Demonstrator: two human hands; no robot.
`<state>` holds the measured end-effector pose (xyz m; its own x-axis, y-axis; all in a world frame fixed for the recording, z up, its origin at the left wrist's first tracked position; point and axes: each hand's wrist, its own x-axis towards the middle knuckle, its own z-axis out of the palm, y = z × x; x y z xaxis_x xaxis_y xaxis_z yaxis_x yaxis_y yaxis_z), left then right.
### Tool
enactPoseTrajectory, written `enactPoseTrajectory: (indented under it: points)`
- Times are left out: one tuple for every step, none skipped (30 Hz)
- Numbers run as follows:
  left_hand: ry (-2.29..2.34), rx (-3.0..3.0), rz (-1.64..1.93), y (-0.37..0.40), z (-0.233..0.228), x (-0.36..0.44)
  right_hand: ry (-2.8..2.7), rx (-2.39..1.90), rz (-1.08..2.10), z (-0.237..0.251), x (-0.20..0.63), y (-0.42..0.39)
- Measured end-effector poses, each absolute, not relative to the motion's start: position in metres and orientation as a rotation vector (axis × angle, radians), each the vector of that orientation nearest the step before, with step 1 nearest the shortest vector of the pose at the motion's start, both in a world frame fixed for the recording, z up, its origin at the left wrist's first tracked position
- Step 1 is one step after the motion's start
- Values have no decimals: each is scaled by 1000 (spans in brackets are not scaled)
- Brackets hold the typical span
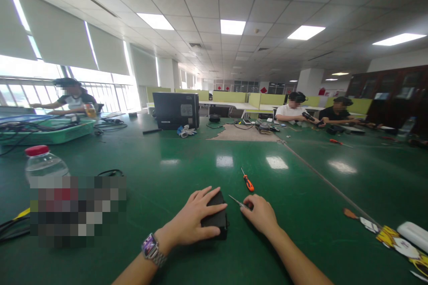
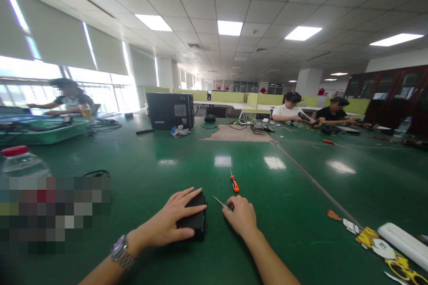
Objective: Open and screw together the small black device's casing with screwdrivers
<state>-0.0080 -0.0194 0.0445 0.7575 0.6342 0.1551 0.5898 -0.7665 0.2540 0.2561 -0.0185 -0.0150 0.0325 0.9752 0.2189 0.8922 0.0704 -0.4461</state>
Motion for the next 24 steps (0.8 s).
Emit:
enactPoseTrajectory:
  points:
    - [980, 2770, 351, -19, 44, -8, -1887, -1847, 231, -15, 256, -18]
    - [988, 2777, 358, -19, 44, -7, -1888, -1845, 232, -16, 256, -18]
    - [993, 2785, 364, -19, 44, -7, -1887, -1844, 233, -16, 256, -18]
    - [993, 2793, 371, -19, 43, -6, -1886, -1843, 234, -16, 256, -18]
    - [990, 2801, 379, -20, 43, -5, -1885, -1840, 234, -16, 256, -18]
    - [986, 2807, 390, -20, 43, -5, -1883, -1840, 235, -16, 256, -18]
    - [983, 2813, 402, -20, 43, -4, -1881, -1841, 236, -16, 256, -18]
    - [979, 2820, 416, -20, 42, -4, -1880, -1841, 236, -16, 256, -18]
    - [973, 2825, 433, -20, 41, -4, -1880, -1842, 235, -16, 256, -18]
    - [964, 2830, 455, -20, 40, -4, -1881, -1842, 236, -15, 256, -18]
    - [953, 2832, 485, -20, 38, -4, -1882, -1843, 237, -15, 257, -18]
    - [943, 2828, 527, -19, 36, -4, -1884, -1843, 238, -15, 257, -18]
    - [934, 2818, 583, -18, 34, -5, -1885, -1842, 242, -15, 257, -18]
    - [929, 2800, 652, -16, 33, -6, -1886, -1840, 246, -15, 257, -18]
    - [935, 2773, 729, -15, 31, -7, -1886, -1839, 251, -15, 257, -18]
    - [954, 2734, 807, -13, 30, -9, -1885, -1839, 256, -16, 257, -18]
    - [982, 2683, 878, -11, 28, -10, -1882, -1839, 258, -16, 257, -18]
    - [1011, 2624, 936, -9, 28, -12, -1878, -1839, 259, -16, 257, -18]
    - [1037, 2560, 979, -7, 27, -13, -1875, -1838, 258, -15, 257, -18]
    - [1056, 2499, 1008, -5, 27, -14, -1873, -1837, 258, -15, 257, -18]
    - [1065, 2446, 1026, -3, 27, -15, -1874, -1836, 257, -15, 257, -18]
    - [1066, 2407, 1036, -1, 28, -16, -1876, -1836, 257, -14, 256, -19]
    - [1063, 2383, 1039, 1, 28, -16, -1879, -1839, 257, -14, 256, -19]
    - [1060, 2371, 1036, 3, 28, -15, -1880, -1845, 256, -14, 256, -19]
